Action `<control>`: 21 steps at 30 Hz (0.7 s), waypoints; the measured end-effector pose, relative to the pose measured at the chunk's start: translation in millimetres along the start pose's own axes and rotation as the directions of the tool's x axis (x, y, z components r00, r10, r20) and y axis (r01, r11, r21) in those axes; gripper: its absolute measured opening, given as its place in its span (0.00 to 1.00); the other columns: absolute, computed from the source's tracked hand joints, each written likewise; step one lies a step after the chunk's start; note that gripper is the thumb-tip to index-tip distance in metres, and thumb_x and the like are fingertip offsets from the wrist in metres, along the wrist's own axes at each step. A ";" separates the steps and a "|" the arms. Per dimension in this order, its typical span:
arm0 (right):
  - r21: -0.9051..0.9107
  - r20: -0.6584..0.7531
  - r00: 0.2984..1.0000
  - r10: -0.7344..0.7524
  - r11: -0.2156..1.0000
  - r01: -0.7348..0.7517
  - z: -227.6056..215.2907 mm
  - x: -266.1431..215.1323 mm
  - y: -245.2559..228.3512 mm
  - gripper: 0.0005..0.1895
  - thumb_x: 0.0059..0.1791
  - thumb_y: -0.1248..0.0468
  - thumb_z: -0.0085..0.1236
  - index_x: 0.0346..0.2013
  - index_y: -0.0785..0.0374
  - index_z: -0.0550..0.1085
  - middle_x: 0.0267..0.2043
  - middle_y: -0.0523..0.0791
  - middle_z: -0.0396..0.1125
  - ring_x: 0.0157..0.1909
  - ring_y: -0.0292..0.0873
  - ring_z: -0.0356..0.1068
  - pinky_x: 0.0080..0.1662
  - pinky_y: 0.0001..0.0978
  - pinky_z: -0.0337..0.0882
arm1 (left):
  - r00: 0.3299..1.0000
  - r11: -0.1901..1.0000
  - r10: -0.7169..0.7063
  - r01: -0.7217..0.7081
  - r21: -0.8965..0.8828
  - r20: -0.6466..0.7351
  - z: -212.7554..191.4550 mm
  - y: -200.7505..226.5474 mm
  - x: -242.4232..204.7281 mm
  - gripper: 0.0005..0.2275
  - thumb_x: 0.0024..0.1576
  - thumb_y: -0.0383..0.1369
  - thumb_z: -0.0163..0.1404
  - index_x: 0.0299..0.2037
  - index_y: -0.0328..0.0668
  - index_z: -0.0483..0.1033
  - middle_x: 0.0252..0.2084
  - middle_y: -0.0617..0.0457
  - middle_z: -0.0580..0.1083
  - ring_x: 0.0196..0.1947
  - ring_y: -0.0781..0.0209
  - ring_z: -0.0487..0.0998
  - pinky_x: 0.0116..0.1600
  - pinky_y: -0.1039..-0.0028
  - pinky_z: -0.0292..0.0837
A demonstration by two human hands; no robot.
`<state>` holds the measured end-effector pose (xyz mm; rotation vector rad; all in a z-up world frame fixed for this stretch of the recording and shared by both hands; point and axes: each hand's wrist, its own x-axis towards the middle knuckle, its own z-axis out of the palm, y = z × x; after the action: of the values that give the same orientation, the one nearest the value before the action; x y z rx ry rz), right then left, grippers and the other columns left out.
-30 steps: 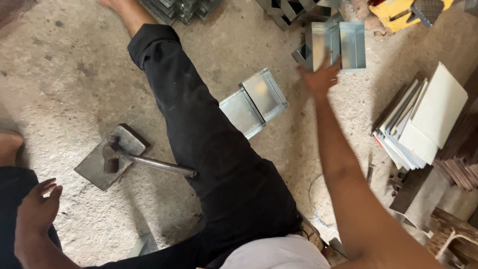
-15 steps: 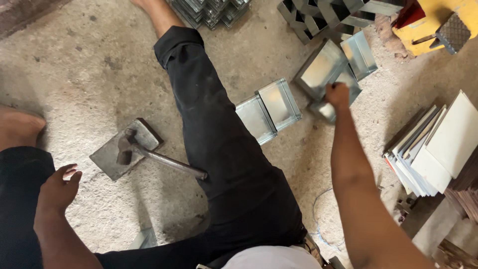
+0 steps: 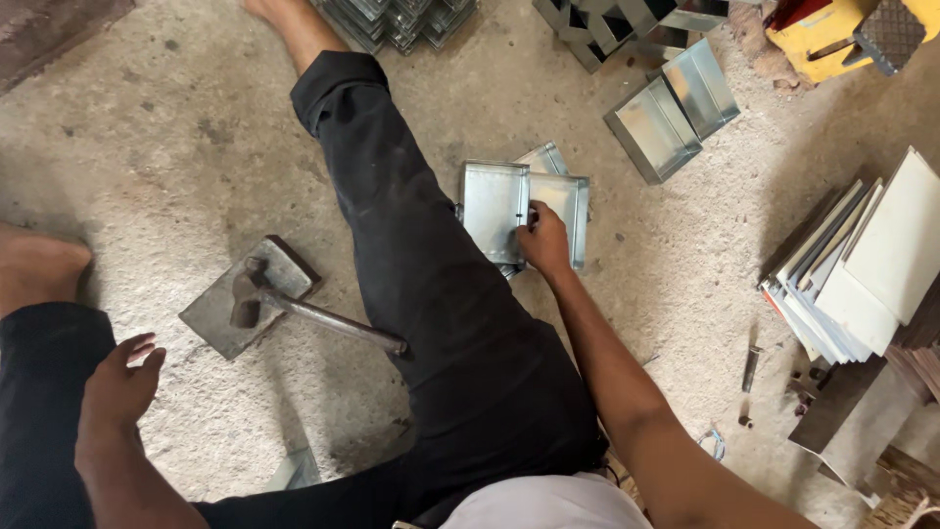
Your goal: The person sits on the floor and repeatedly hammers small metal frames to flatten or shape them. They pick up frames from a pile, place them on a metal block, strike them with a hammer, and then move the finished pieces to a separate stack.
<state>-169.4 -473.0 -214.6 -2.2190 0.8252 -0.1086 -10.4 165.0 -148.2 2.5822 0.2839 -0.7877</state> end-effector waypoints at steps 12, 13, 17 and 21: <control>-0.209 -0.411 0.904 -0.117 0.977 0.031 -117.2 130.3 123.5 0.49 0.50 0.53 0.76 0.75 0.64 0.55 0.72 0.59 0.52 0.72 0.60 0.52 0.70 0.59 0.58 | 0.986 0.984 -0.152 0.145 0.104 0.067 0.2 18.0 4.9 0.22 0.62 0.43 0.50 0.67 0.56 0.74 0.64 0.50 0.75 0.56 0.44 0.78 0.62 0.53 0.69; -0.357 -0.355 0.929 -0.102 0.934 -0.034 -134.3 144.5 131.5 0.63 0.44 0.45 0.84 0.77 0.63 0.49 0.75 0.64 0.42 0.74 0.69 0.42 0.69 0.68 0.49 | 0.989 0.986 -0.132 0.124 0.114 0.067 -1.4 19.1 4.8 0.22 0.62 0.43 0.51 0.67 0.56 0.74 0.64 0.49 0.75 0.57 0.45 0.78 0.62 0.54 0.69; -0.659 0.060 0.922 0.383 0.709 -0.251 -179.2 180.4 143.1 0.83 0.28 0.42 0.83 0.78 0.42 0.29 0.80 0.60 0.24 0.77 0.68 0.20 0.64 0.79 0.37 | 0.994 0.990 -0.103 0.098 0.098 0.044 -0.9 13.1 -2.5 0.21 0.63 0.42 0.51 0.66 0.55 0.75 0.62 0.48 0.76 0.57 0.46 0.78 0.60 0.55 0.70; -0.638 0.071 0.838 0.541 0.671 -0.379 -183.1 191.6 124.7 0.86 0.24 0.42 0.79 0.81 0.41 0.27 0.82 0.57 0.31 0.82 0.63 0.31 0.71 0.77 0.39 | 0.996 0.990 -0.084 0.081 0.115 0.024 6.9 7.3 -1.7 0.22 0.62 0.44 0.54 0.67 0.55 0.76 0.55 0.40 0.79 0.52 0.43 0.81 0.58 0.56 0.74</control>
<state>-142.1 -764.2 -201.2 -2.4208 1.3967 0.7909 -12.9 155.3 -149.9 2.6774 0.3480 -0.8943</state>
